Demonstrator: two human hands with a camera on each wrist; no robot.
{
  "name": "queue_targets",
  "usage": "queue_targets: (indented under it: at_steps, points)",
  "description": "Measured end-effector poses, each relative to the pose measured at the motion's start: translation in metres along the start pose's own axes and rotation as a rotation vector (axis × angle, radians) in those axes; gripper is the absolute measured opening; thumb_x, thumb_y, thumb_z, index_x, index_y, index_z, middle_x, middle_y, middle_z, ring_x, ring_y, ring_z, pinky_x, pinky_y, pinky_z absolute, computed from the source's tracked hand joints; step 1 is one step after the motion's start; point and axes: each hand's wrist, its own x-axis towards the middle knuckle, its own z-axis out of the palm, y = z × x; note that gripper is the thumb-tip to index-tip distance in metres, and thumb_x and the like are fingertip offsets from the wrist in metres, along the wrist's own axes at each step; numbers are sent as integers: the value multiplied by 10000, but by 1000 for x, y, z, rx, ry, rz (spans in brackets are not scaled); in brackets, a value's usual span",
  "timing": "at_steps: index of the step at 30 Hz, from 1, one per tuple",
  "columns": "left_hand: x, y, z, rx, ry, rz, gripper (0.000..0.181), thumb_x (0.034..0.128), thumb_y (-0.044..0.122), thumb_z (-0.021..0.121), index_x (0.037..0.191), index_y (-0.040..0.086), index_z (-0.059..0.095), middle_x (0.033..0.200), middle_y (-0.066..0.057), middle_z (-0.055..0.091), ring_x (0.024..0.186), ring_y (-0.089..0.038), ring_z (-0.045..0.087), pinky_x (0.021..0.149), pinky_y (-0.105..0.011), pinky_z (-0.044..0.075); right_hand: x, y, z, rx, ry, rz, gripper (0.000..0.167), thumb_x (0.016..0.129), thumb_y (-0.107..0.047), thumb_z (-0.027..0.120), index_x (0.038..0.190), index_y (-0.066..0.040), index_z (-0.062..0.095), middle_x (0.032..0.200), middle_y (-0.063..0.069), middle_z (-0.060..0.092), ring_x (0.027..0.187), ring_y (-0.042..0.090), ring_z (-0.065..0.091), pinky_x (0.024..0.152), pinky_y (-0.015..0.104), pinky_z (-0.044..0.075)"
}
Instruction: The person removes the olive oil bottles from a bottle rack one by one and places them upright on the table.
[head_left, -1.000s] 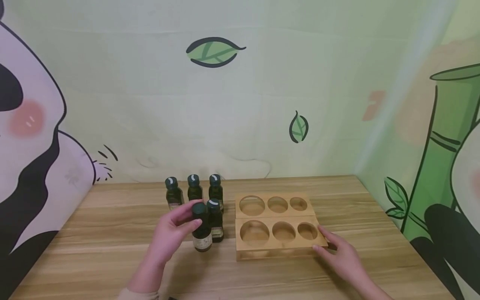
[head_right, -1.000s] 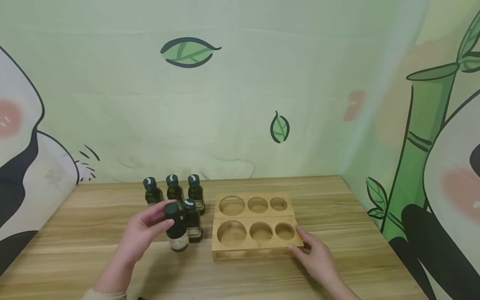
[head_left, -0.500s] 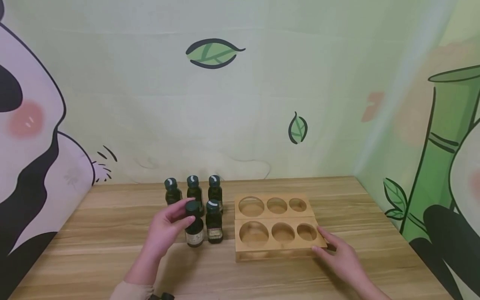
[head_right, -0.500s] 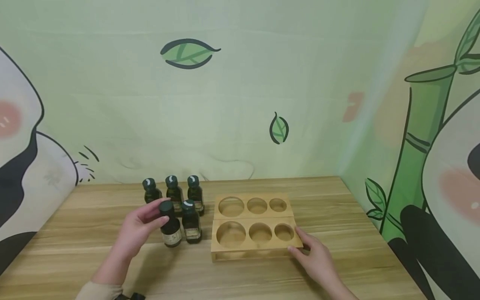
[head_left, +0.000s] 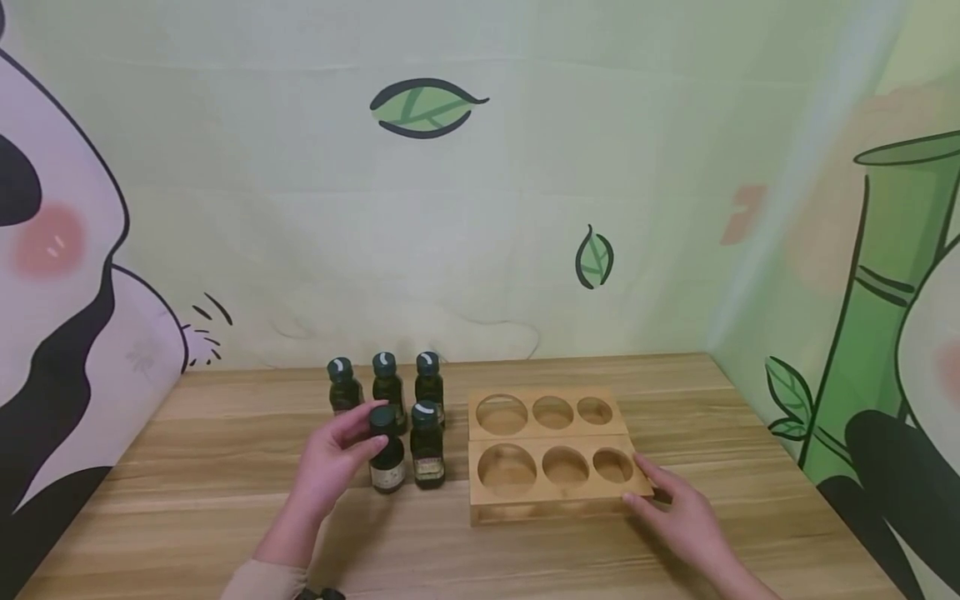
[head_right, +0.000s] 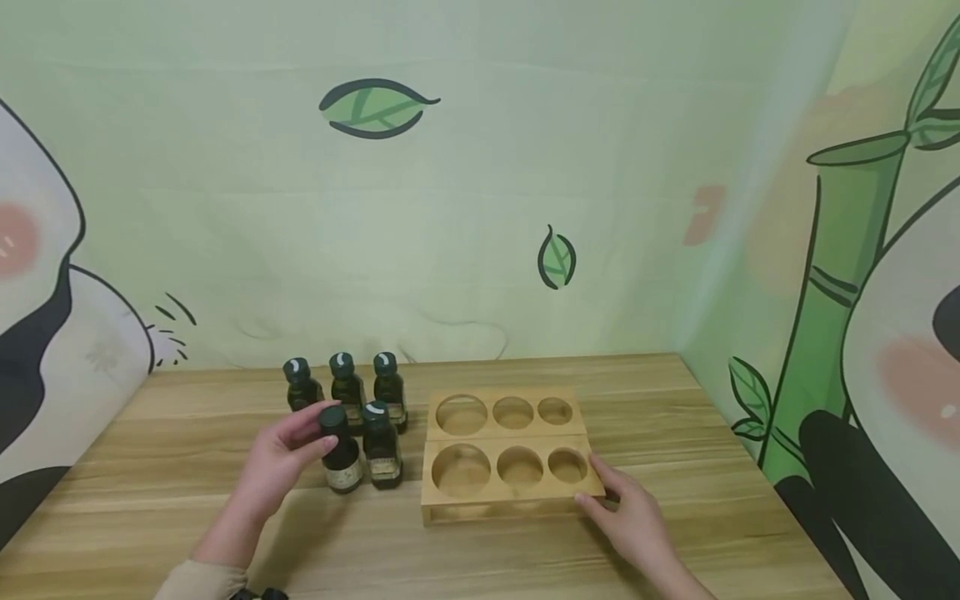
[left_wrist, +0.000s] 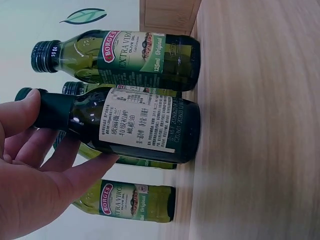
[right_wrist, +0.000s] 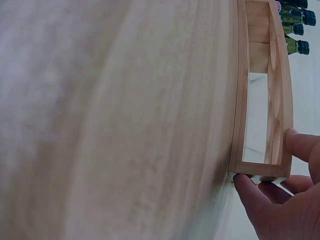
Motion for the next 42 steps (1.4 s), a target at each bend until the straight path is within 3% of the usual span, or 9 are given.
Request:
queue_targets:
  at_steps: [7,16,23,32,37,42]
  points:
    - [1,-2,-4,-2,3,-8,477,861,-47,714,1322,30,619,1235,-195,655,1057,-107,644,865,-202,513,1,1,1,-4,-13,7,669,891,-305,753,1436,-19,490,1424,277,464,1159,424,591,1017,551,429]
    - [2,-4,-10,35,-3,-36,476,878,-3,717,1339,60,614,1243,-167,660,1124,-241,634,873,-201,498,0,0,1,9,0,6,649,888,-280,761,1426,-20,507,1409,273,484,1132,408,612,1003,532,450]
    - [1,-5,-13,33,-18,-19,486,880,3,719,1350,45,602,1239,-178,660,1097,-217,640,872,-207,502,1,1,1,16,-5,10,652,887,-265,764,1429,-16,500,1409,281,479,1119,412,619,996,538,454]
    - [-3,-8,-21,71,-83,11,603,903,71,713,1456,43,475,1327,-239,584,1186,-352,592,944,-289,496,2,2,-1,14,-15,-26,659,886,-262,765,1419,18,499,1411,302,473,1103,412,628,948,501,501]
    - [-10,-12,-27,194,-108,117,570,920,101,701,1423,-41,473,1328,-263,571,1204,-396,572,1018,-450,446,3,0,-2,-103,17,-141,635,890,-293,756,1370,58,533,1338,313,534,1155,453,574,948,550,487]
    - [-26,-12,-36,483,-65,226,571,946,228,688,1421,-20,489,1372,-250,539,1221,-442,540,1031,-582,395,8,-4,-3,-260,100,-324,586,887,-296,750,1332,43,575,1381,302,501,1223,520,480,983,682,377]
